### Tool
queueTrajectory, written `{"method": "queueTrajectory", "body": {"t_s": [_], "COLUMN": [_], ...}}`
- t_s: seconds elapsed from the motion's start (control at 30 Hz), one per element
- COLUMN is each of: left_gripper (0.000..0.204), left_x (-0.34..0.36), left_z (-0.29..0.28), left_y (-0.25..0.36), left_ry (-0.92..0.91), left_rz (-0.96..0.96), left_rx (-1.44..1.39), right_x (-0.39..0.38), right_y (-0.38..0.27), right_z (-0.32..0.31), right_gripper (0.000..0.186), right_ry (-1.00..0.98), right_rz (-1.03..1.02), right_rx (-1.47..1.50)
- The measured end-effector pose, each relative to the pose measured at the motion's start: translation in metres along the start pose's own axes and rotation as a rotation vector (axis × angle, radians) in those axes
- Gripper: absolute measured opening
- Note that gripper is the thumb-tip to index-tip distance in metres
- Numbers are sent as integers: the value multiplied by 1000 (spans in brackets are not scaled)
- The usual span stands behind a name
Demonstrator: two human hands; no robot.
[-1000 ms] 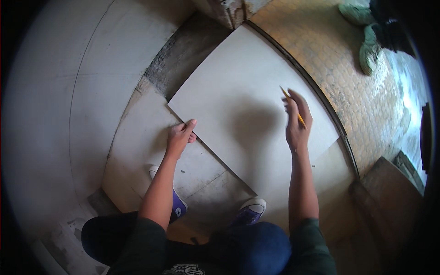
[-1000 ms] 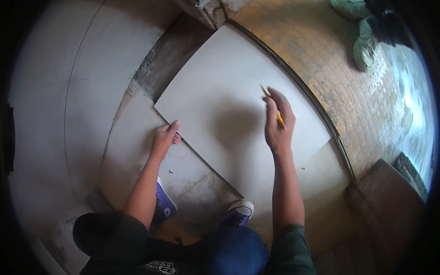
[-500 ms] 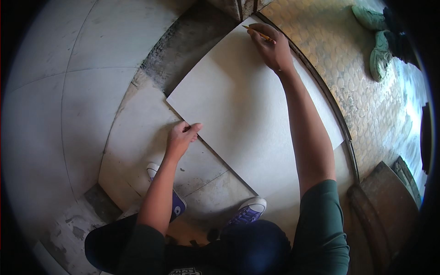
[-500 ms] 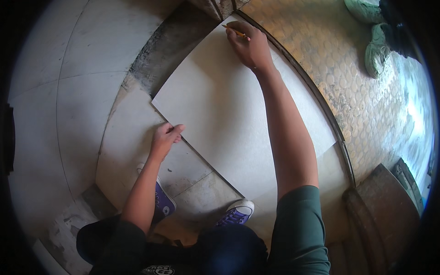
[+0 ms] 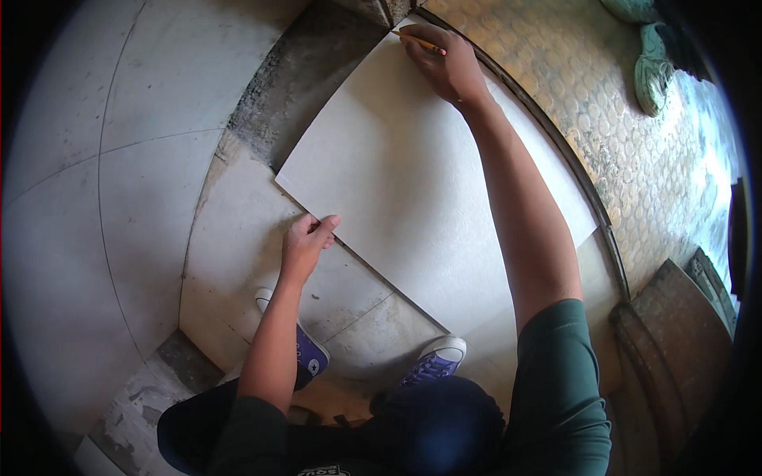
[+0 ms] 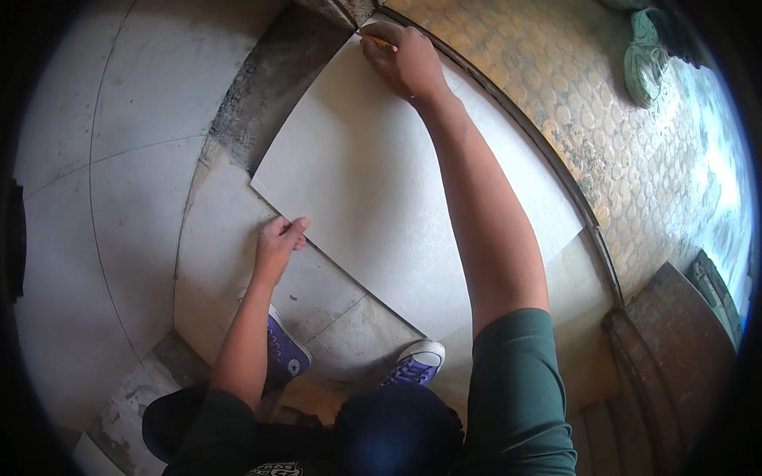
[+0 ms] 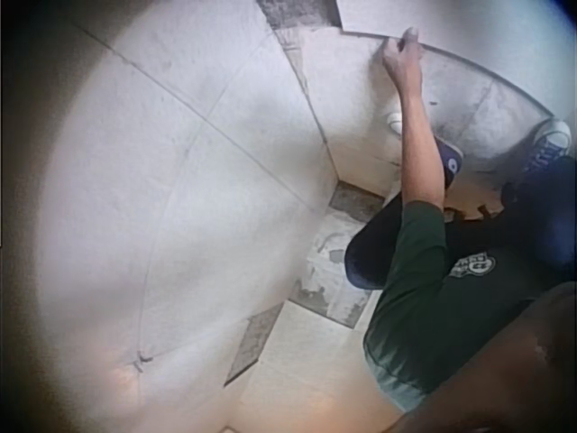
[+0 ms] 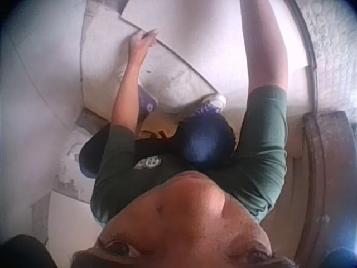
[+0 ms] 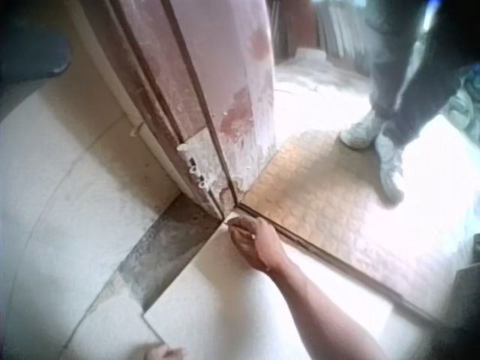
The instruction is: The person uses a power saw to cut a ceramic tile, carries it into a room, and positions it on the floor next to another person applying adhesive.
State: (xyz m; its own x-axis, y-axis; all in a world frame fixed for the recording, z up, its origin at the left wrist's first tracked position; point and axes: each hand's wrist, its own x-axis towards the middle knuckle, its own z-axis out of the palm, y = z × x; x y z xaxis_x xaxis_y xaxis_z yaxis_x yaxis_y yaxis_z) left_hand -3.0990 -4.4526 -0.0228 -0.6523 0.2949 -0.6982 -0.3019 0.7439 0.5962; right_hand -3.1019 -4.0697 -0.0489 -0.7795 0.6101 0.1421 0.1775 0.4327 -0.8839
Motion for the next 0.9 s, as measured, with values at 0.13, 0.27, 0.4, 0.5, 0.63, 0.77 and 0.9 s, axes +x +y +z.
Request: {"method": "queueTrajectory", "body": {"t_s": [0.13, 0.27, 0.4, 0.5, 0.63, 0.77, 0.9], "left_gripper": [37, 36, 36, 36, 35, 35, 35], "left_x": [-1, -1, -1, -3, -3, -2, -3], "left_z": [2, 2, 1, 2, 3, 3, 3], "left_y": [3, 3, 4, 6, 7, 5, 6], "left_ry": [3, 7, 7, 6, -2, 2, 9], "left_rz": [10, 5, 7, 6, 13, 14, 10], "left_rx": [-15, -18, 8, -9, -25, -15, -5], "right_x": [-1, -2, -2, -2, -3, -3, -3], "right_y": [1, 0, 0, 0, -2, -1, -2], "right_z": [0, -1, -2, -1, -3, -2, -2], "right_gripper": [31, 32, 32, 32, 32, 32, 32], "right_ry": [8, -36, -17, -28, -28, -36, -18], "right_rz": [-34, 7, -31, -16, 11, 16, -1], "right_rx": [-26, -69, -74, -72, -81, -93, -88]}}
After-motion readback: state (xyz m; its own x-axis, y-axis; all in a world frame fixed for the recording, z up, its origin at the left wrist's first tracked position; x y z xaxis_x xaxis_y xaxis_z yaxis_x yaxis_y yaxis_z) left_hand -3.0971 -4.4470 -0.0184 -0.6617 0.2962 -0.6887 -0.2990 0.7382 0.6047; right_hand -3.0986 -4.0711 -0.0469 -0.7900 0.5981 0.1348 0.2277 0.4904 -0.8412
